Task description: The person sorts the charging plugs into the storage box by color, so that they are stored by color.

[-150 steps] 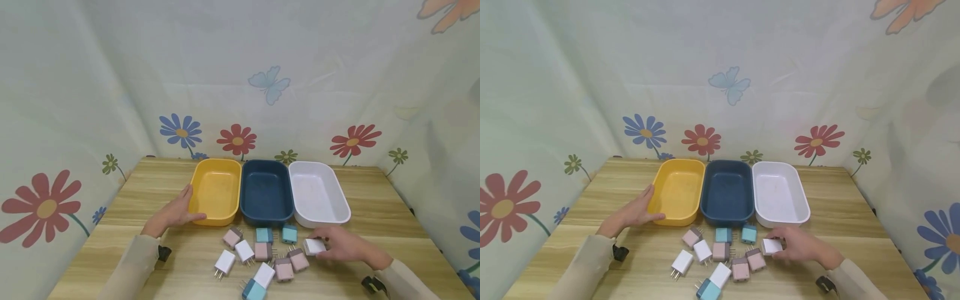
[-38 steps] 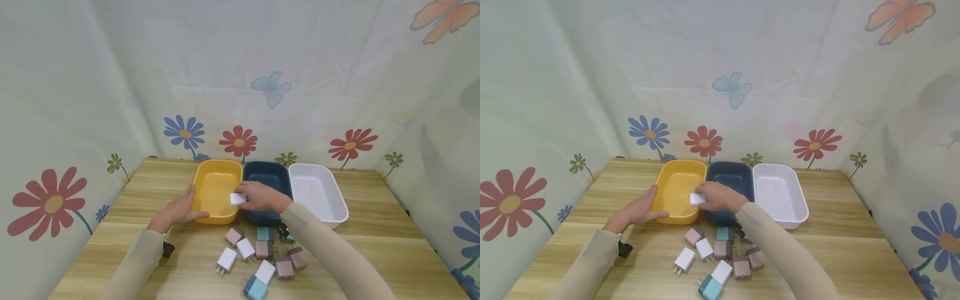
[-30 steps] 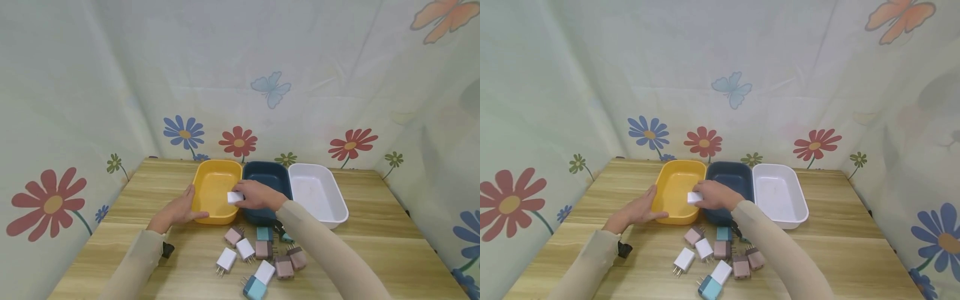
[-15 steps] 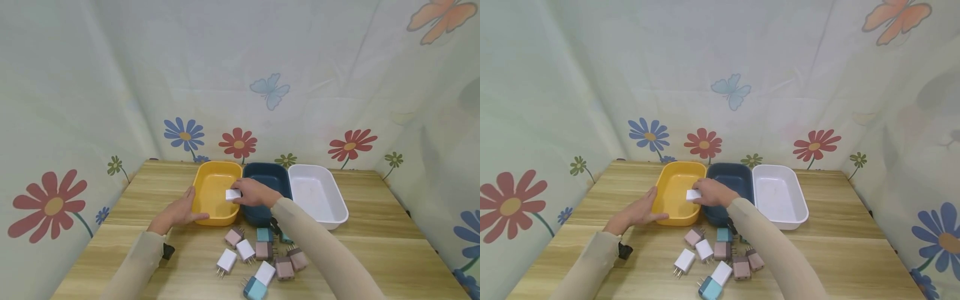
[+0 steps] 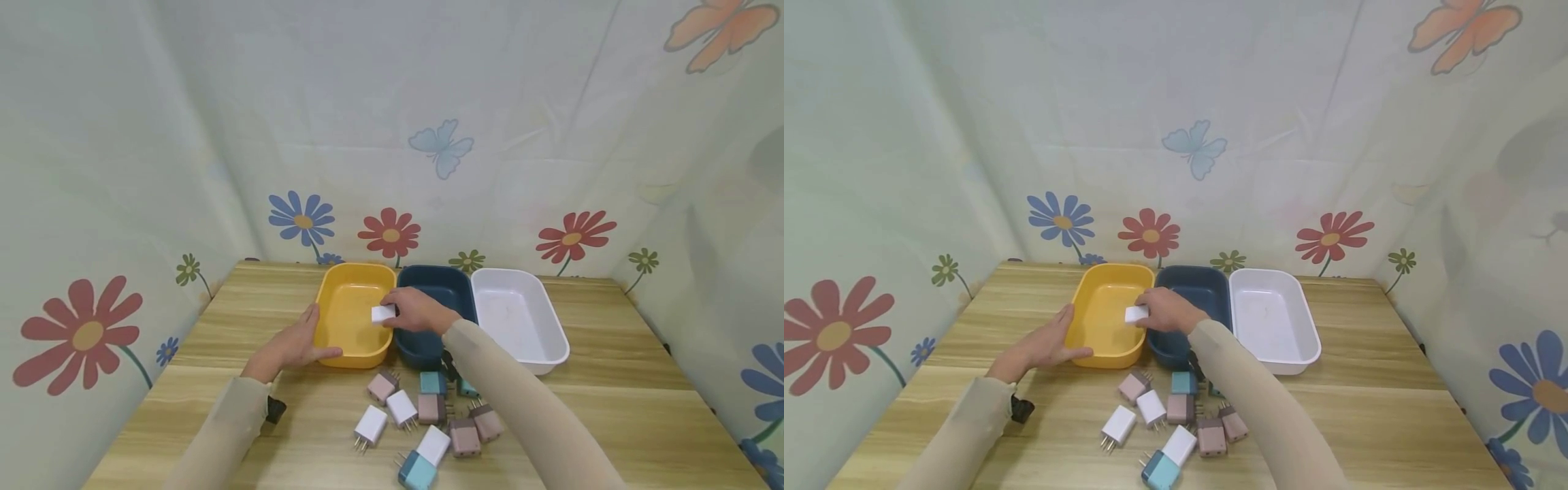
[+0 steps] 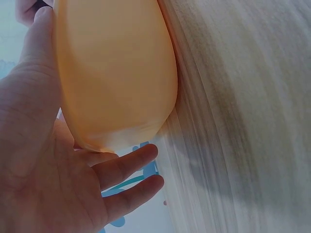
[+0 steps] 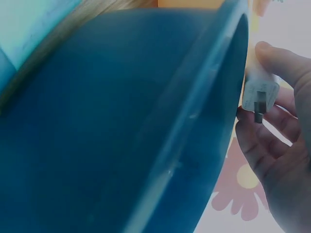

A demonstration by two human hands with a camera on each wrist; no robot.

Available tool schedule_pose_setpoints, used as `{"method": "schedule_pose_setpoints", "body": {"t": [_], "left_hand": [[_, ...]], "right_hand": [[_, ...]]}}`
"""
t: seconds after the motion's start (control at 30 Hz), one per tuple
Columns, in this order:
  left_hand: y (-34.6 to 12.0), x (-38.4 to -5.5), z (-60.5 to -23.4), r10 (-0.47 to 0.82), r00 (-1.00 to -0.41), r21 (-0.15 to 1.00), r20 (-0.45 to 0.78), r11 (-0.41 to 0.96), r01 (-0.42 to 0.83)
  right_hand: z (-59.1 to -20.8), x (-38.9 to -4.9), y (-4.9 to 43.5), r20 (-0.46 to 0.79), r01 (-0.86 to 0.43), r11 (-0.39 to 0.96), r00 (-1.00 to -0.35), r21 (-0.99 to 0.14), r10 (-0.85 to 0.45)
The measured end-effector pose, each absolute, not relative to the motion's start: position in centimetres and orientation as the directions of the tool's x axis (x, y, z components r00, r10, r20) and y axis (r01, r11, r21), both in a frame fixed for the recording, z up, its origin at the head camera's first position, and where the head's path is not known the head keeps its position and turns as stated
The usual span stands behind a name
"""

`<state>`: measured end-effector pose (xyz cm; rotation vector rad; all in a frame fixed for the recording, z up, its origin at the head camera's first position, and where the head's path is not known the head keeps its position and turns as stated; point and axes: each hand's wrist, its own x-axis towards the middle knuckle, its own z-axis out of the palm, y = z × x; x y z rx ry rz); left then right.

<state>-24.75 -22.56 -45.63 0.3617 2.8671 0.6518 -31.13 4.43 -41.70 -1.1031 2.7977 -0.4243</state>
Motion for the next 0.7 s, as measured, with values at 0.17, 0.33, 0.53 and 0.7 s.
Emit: {"method": "schedule_pose_setpoints", "body": {"t": [0.17, 0.33, 0.53, 0.7], "left_hand": [[-22.64, -24.8, -45.78, 0.276, -0.955, 0.442, -0.112, 0.874, 0.201], [-22.68, -24.81, -45.81, 0.276, -0.954, 0.436, -0.118, 0.878, 0.2], [-22.64, -24.71, -45.56, 0.278, -0.953, 0.445, -0.121, 0.873, 0.199], [-22.54, -24.58, -45.46, 0.274, -0.953, 0.448, -0.129, 0.874, 0.19]], "right_hand": [[-41.71, -31.38, 4.37, 0.003, -0.633, 0.707, -0.746, -0.316, -0.666], [-41.59, -31.49, 4.48, 0.011, -0.608, 0.708, -0.761, -0.36, -0.648], [-41.58, -31.69, 4.58, -0.006, -0.553, 0.712, -0.788, -0.433, -0.616], [-41.65, -31.94, 4.73, -0.022, -0.502, 0.708, -0.808, -0.498, -0.589]]}}
